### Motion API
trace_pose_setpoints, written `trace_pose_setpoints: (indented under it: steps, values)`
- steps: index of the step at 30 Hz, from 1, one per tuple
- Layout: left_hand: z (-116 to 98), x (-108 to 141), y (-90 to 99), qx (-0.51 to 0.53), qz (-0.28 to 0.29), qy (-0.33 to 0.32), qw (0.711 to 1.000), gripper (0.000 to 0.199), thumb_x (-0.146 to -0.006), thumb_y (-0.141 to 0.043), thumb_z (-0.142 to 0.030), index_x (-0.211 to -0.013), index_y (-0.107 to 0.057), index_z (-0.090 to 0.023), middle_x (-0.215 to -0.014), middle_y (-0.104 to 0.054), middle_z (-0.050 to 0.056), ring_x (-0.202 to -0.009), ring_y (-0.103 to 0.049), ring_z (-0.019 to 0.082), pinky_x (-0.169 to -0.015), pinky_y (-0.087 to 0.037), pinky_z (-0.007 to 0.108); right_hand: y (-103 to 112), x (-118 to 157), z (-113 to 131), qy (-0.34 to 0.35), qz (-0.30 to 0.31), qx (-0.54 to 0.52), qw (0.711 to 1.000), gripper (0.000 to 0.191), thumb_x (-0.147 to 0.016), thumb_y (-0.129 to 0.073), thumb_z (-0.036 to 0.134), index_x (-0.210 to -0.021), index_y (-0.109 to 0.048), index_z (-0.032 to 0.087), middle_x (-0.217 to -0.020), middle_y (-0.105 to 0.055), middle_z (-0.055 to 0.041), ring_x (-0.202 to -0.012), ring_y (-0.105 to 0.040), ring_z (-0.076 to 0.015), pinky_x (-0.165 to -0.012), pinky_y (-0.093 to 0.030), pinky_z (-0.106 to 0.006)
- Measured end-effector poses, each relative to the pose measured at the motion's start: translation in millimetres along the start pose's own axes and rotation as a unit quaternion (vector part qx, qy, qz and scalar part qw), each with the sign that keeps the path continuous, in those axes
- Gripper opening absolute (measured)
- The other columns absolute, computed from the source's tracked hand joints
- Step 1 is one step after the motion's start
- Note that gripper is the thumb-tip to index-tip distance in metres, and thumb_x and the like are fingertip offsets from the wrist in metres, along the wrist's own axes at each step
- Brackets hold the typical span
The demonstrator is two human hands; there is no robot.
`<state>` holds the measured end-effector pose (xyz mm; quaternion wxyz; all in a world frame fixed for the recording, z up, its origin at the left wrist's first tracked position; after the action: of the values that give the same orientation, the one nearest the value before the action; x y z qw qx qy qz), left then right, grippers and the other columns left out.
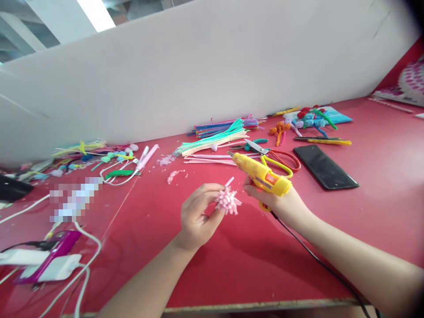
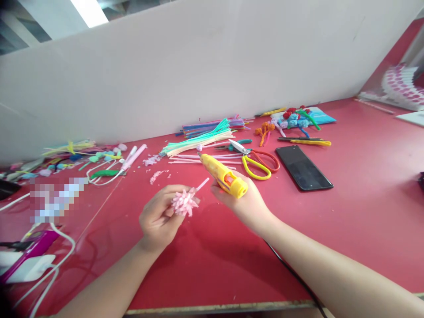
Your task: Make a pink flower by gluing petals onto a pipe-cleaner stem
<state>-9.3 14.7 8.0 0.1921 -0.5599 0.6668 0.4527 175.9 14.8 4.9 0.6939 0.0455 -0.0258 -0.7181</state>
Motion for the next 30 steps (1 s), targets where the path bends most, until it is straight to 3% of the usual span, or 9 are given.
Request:
trace_pose_setpoints:
  steps: [11, 18, 23, 30]
  values:
    - [0.1, 0.9, 0.4, 0.015, -0.014, 0.017, 1.000, 0.007, -0.082, -0.059, -0.012, -0.084, -0.062, -0.018, -0.090, -0.067, 0.008, -0.082, -0.066, 0.019, -0.072, -0.054, 0.032, 2.7, 5.0, 3.2, 0.002, 0.020, 0.003, 1.000, 0.011, -0.072, -0.060, 0.029, -0.076, -0.055, 0.020, -0.066, -0.050, 0.0046, -0.054, -0.041, -0.0086, -0.050, -0.034, -0.024]
    - [5.4, 3.3, -2.0, 0.103, -0.052, 0.108, 0.987, 0.003, -0.082, -0.060, -0.015, -0.081, -0.061, -0.018, -0.090, -0.063, 0.007, -0.080, -0.065, 0.018, -0.070, -0.054, 0.033, 2.2, 4.6, 4.0, -0.019, -0.005, 0.000, 1.000, 0.014, -0.069, -0.061, 0.029, -0.079, -0.057, 0.020, -0.075, -0.056, 0.0009, -0.064, -0.050, -0.0132, -0.054, -0.038, -0.026]
    - [0.5, -0.9, -2.0, 0.056, -0.045, 0.073, 0.995, 0.008, -0.081, -0.061, -0.011, -0.082, -0.062, -0.018, -0.087, -0.063, 0.007, -0.078, -0.063, 0.017, -0.067, -0.053, 0.029, 3.2, 5.6, 4.9, -0.017, -0.012, -0.024, 0.999, 0.012, -0.071, -0.062, 0.031, -0.078, -0.058, 0.022, -0.075, -0.058, -0.0011, -0.070, -0.056, -0.0177, -0.054, -0.041, -0.027]
    - [2.6, -2.4, -2.3, 0.046, -0.049, 0.024, 0.997, 0.015, -0.081, -0.059, -0.008, -0.091, -0.062, -0.019, -0.085, -0.064, 0.007, -0.078, -0.062, 0.018, -0.068, -0.052, 0.030, 4.1, 4.8, -4.0, -0.051, 0.001, -0.007, 0.999, 0.025, -0.076, -0.063, 0.041, -0.065, -0.054, 0.021, -0.050, -0.052, 0.0021, -0.046, -0.044, -0.0113, -0.044, -0.035, -0.026]
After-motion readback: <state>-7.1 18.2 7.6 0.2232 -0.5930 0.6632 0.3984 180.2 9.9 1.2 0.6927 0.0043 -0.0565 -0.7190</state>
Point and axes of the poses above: each hand's wrist, its own x-axis away from the middle knuckle, its own y-axis out of the back of the hand, z = x × y, the point moved 2 cm from there along -x, towards the middle knuckle
